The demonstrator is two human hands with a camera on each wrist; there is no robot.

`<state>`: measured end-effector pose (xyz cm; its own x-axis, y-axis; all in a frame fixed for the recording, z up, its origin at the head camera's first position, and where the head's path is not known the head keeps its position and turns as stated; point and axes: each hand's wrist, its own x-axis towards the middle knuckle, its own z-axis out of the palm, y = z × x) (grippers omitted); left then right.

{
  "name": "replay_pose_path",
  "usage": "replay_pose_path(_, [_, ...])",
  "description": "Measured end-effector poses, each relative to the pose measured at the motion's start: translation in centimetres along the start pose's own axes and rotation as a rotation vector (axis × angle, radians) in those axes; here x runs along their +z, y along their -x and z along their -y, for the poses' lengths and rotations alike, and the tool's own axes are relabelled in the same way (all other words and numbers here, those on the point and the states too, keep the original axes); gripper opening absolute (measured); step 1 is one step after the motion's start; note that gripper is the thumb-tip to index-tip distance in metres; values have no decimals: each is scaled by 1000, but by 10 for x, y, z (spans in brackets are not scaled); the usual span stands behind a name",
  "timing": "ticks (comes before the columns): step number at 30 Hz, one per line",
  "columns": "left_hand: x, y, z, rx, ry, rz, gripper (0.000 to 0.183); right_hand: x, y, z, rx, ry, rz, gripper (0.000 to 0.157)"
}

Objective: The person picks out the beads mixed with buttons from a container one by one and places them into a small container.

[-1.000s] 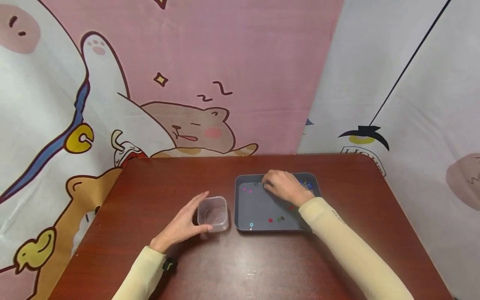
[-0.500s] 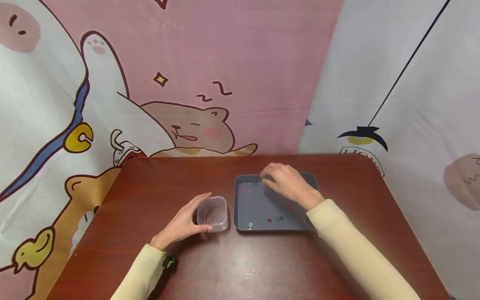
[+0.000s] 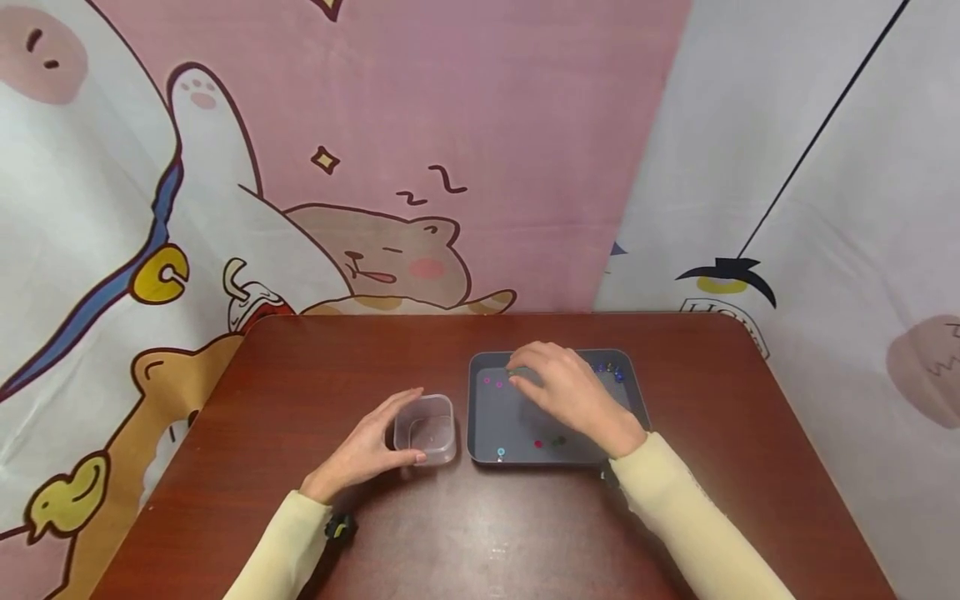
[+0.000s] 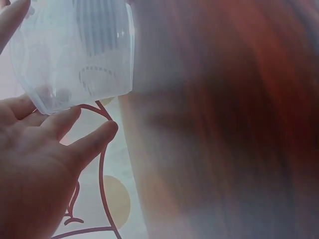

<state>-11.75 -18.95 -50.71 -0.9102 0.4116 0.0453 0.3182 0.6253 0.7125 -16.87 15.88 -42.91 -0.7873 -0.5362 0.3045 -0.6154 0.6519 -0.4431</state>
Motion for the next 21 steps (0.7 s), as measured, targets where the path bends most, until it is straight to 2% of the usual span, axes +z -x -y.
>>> replay_pose_path(13, [0,1,-1,2,28,6,99,32,9,29,-79,-41,-91,21])
replay_pose_path(21, [0,1,-1,-5,34,2,98,52,16,37,-74,-98,-139,20])
